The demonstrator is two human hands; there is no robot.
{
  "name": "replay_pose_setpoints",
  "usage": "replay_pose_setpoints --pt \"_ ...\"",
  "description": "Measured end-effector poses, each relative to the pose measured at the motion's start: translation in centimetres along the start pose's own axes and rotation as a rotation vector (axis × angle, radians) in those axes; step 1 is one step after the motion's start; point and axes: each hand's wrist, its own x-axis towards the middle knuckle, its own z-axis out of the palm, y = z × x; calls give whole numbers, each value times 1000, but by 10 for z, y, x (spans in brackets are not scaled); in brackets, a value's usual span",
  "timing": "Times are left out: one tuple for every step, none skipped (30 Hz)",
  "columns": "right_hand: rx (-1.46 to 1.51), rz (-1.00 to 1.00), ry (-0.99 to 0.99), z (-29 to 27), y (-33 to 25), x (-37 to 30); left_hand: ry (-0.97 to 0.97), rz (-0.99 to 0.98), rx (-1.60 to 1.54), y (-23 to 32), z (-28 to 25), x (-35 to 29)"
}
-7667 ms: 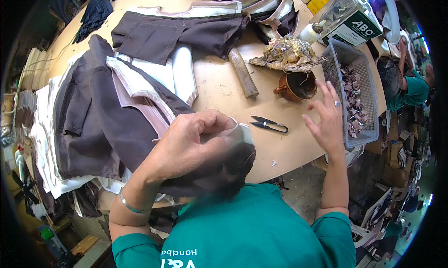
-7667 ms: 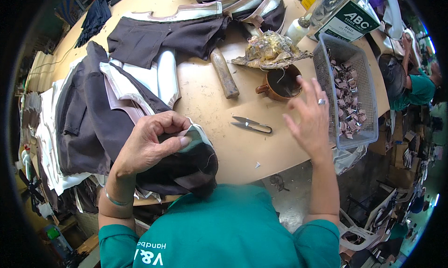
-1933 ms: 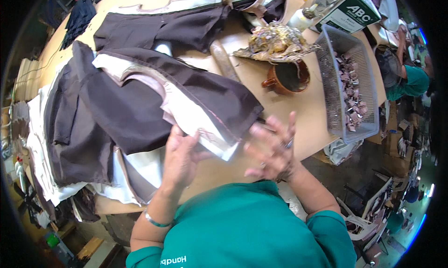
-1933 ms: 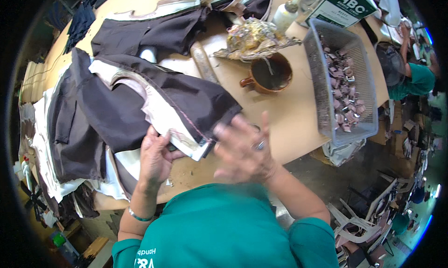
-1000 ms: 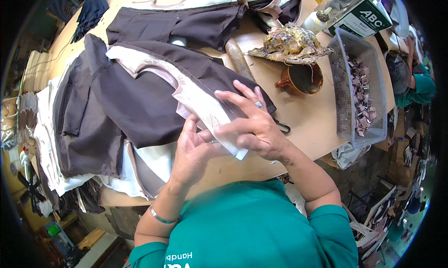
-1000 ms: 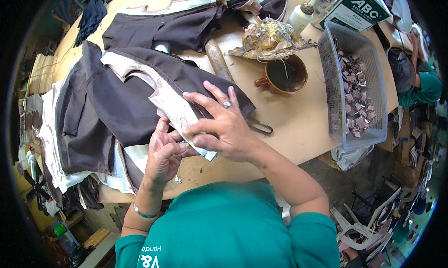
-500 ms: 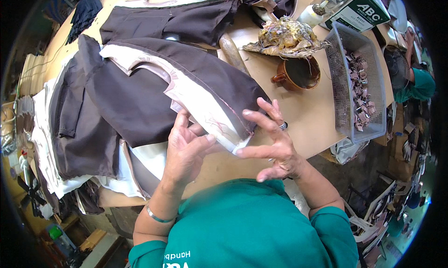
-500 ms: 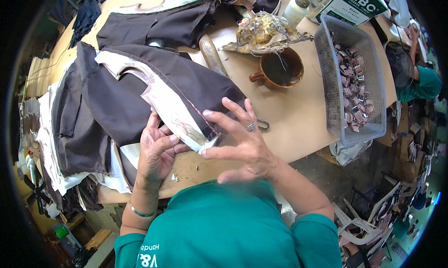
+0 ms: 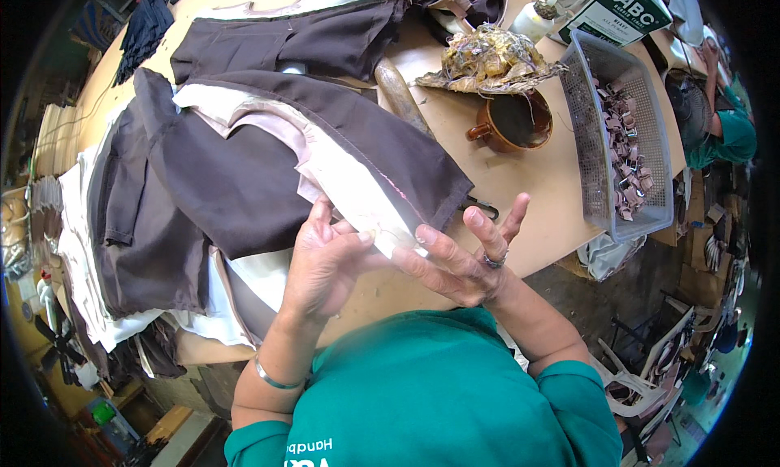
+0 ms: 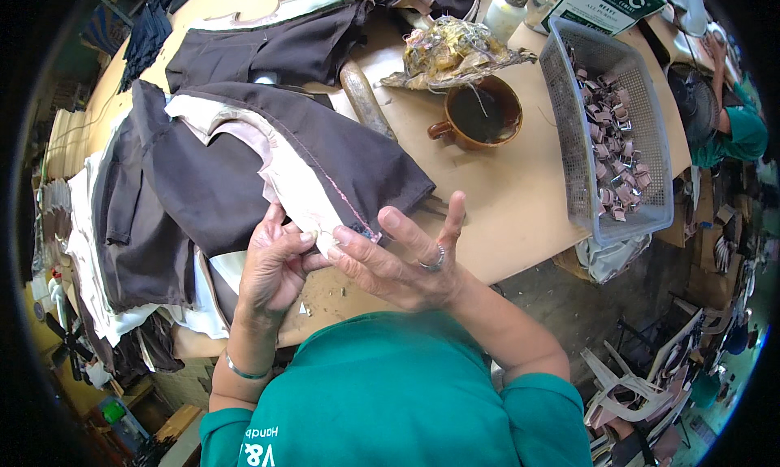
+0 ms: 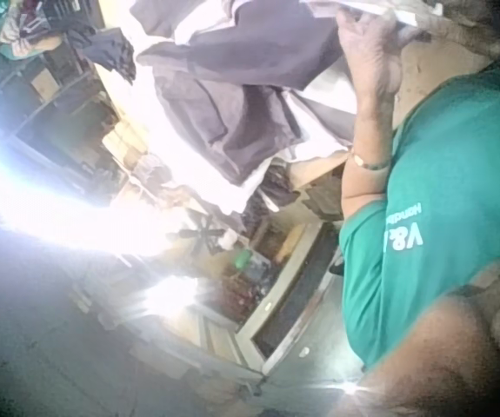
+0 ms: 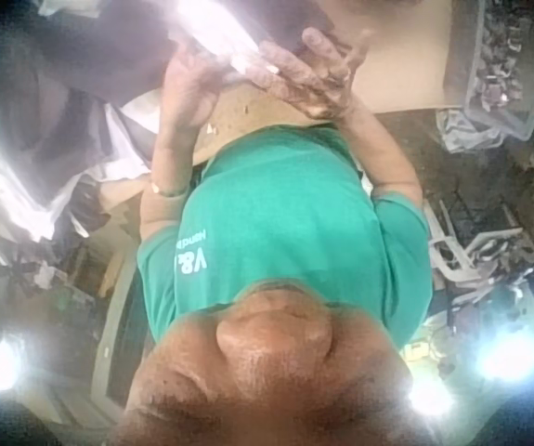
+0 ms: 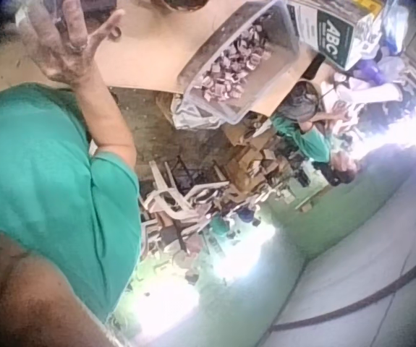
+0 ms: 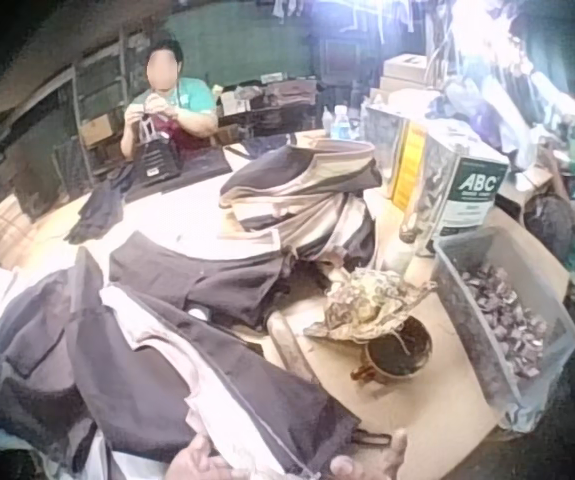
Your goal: The person is sewing a piece of dark fabric, likely a garment, using a needle and thread. They are working at a cluttered table, manipulating the fabric and stitching by hand.
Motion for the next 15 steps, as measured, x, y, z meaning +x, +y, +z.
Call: replay_pose_setpoints --pt "14 -21 5 1 0 2 -4 -17 0 -1 -1 0" --pt "28 -42 10 1 0 4 2 -16 3 -1 -2 0" --pt "57 -62 11 0 0 6 8 -15 5 -1 -3 1" --pt "85 -81 12 -1 0 8 15 -13 9 -1 -3 1" --pt "127 -98 9 -3 -1 10 13 -16 10 0 -4 1" --pt "168 -115 5 -4 -1 11 11 -19 12 0 -4 1" --pt "189 -50 4 -3 -1 11 8 -24 11 0 -5 2" --pt "209 16 2 -2 -2 10 8 -9 11 -1 -5 3" --pt "228 83 1 -1 -2 9 7 6 10 -2 -5 4" --pt "215 74 -30 0 -3 9 7 20 10 -3 -5 5" --pt "200 66 -62 1 -4 8 0 19 15 -4 -6 5" --pt "197 40 -59 1 -3 7 -8 18 20 -4 -8 5" --pt "194 15 -55 0 -2 6 -14 18 28 -5 -10 5" --pt "190 -10 -51 0 -1 6 1 12 20 -6 -10 4" --pt "227 -23 -54 -1 2 4 16 5 13 -8 -9 4"
